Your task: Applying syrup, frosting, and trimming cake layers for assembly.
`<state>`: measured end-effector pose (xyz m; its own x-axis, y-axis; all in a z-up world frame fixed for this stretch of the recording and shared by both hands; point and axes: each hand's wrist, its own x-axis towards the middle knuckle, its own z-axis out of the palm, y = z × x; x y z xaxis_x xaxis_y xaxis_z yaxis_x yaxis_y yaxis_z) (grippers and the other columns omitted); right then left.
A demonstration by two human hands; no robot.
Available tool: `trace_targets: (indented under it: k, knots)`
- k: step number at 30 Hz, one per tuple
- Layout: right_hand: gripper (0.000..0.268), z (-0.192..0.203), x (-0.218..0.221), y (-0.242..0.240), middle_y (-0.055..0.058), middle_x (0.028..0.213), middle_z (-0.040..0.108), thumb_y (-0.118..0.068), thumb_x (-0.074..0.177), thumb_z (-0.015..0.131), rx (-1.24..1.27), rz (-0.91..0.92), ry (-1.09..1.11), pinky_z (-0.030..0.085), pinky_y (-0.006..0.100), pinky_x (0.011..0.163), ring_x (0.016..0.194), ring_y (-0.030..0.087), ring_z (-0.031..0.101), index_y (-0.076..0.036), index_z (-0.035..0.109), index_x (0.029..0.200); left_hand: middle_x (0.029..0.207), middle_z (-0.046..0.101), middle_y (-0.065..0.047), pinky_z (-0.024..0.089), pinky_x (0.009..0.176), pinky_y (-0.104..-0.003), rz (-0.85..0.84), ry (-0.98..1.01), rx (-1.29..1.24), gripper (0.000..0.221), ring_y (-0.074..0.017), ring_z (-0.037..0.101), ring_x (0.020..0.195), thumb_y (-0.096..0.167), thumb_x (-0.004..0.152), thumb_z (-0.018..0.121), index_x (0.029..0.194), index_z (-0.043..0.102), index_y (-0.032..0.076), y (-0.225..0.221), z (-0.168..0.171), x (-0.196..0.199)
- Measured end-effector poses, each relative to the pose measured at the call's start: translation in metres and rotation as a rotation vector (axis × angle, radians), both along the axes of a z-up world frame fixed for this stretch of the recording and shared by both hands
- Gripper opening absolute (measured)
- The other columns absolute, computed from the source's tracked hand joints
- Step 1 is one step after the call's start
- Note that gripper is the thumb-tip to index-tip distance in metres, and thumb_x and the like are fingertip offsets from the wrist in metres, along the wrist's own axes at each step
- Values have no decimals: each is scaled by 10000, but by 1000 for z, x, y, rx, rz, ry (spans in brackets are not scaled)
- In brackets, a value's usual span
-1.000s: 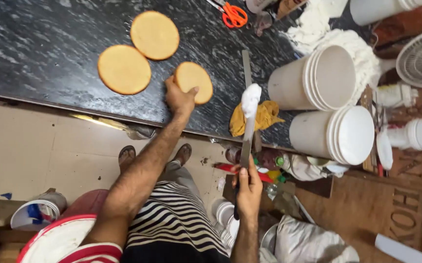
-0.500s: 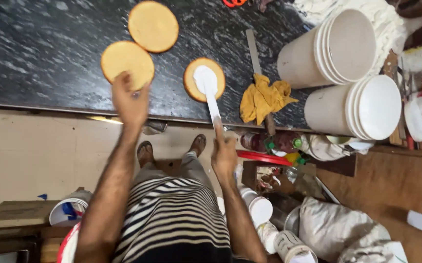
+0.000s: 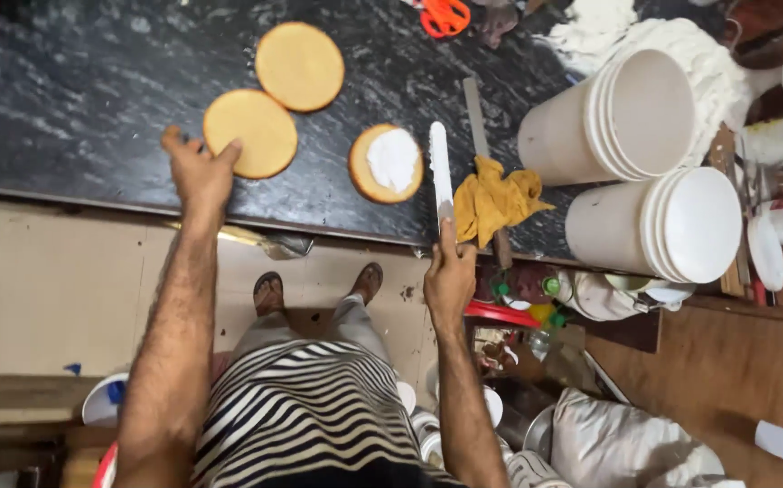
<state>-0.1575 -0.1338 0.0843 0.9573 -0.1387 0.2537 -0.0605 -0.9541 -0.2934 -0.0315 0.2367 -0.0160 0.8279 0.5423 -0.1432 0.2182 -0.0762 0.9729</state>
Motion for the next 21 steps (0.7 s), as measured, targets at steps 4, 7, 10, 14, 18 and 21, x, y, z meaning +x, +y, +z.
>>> trace_targets:
  k: [4, 7, 10, 14, 18, 21]
  knots:
    - [544, -1, 5, 30, 141, 948, 548, -162, 1022, 628, 122, -34, 440, 564, 411, 621, 768, 315, 612, -288, 477, 1530, 1230, 649, -208, 596, 895, -336, 30, 108, -118, 935, -216, 699, 1051, 129, 811, 922, 1460, 287, -95, -11, -6, 20]
    - [579, -7, -3, 40, 152, 947, 557, -138, 989, 647, 123, 181, 380, 550, 436, 675, 794, 316, 615, -279, 497, 1530, 1184, 728, -193, 621, 837, -324, 37, 157, -207, 734, -215, 735, 1006, 160, 808, 941, 1343, 534, -135, -8, -13, 34]
    - [591, -20, -33, 20, 132, 968, 582, -135, 963, 662, 166, 307, 256, 546, 464, 759, 860, 315, 632, -283, 534, 1521, 1138, 767, -156, 618, 819, -319, -30, 173, -136, 583, -216, 744, 993, 173, 788, 952, 1227, 680, -98, -12, 6, 35]
    - [503, -27, -35, -19, 151, 922, 572, -180, 1010, 664, 271, 70, 172, 547, 475, 757, 819, 344, 631, -268, 570, 1496, 1088, 694, -128, 586, 841, -338, -31, 48, 63, 647, -200, 694, 977, 150, 752, 1009, 1168, 537, -2, -25, -10, 22]
    - [462, -12, -7, -17, 210, 1035, 562, -201, 985, 670, -91, -119, 277, 513, 524, 679, 815, 402, 629, -292, 618, 1435, 1133, 667, -118, 595, 881, -347, 3, -27, -31, 692, -189, 673, 1021, 91, 733, 994, 1207, 492, 34, -29, -43, 26]
    - [489, -17, 0, -26, 219, 1050, 559, -197, 973, 683, -20, -97, 65, 536, 486, 709, 833, 377, 630, -274, 592, 1447, 1181, 638, -107, 635, 912, -323, 49, -29, -242, 725, -183, 693, 1045, 24, 742, 930, 1269, 433, 36, -7, -39, 10]
